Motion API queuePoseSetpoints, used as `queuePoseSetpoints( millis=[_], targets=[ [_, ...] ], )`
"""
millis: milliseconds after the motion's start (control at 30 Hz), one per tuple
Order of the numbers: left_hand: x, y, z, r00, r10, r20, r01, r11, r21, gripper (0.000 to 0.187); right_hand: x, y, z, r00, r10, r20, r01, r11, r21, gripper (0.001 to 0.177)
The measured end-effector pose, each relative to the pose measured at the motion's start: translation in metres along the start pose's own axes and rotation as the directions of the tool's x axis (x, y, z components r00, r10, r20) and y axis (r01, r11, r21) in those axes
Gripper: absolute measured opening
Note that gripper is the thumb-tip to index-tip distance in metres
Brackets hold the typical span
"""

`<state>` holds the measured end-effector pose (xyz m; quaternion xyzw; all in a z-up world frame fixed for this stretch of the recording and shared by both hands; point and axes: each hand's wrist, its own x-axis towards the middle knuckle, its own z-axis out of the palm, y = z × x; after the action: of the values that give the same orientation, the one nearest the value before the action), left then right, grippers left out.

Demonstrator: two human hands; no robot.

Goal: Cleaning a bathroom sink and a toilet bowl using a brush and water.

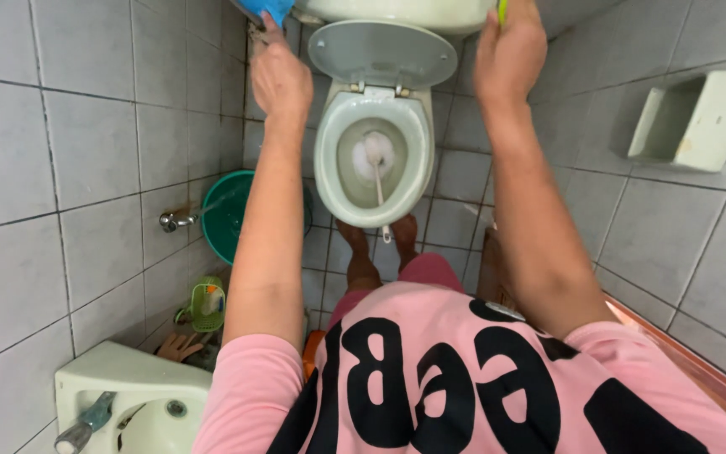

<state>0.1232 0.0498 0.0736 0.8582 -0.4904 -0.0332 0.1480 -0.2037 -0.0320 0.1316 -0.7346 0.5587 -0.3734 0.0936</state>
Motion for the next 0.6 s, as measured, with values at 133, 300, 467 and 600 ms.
queuePoseSetpoints(
  millis=[133, 300, 467, 600],
  targets=[
    [0.001, 0.015, 0.017, 0.994, 0.104, -0.022, -0.104, 0.995, -0.007, 0.069, -0.043, 0.017, 0.009, 0.985, 0.165, 0.055, -0.174, 0.927, 0.331, 0.041],
    [0.002, 0.049, 0.05, 0.963, 0.188, 0.192, -0.188, 0.982, -0.016, 0.07, -0.114, 0.02, 0.018, 0.933, 0.27, 0.238, -0.32, 0.925, 0.205, 0.053],
    [0.025, 0.075, 0.084, 0.966, 0.198, 0.164, -0.183, 0.978, -0.102, 0.045, -0.142, 0.012, 0.003, 0.9, 0.344, 0.269, -0.396, 0.902, 0.171, 0.052],
    [0.047, 0.089, 0.09, 0.945, 0.325, -0.019, -0.326, 0.945, -0.02, 0.029, -0.148, 0.01, -0.012, 0.836, 0.458, 0.301, -0.522, 0.832, 0.185, 0.05]
  ],
)
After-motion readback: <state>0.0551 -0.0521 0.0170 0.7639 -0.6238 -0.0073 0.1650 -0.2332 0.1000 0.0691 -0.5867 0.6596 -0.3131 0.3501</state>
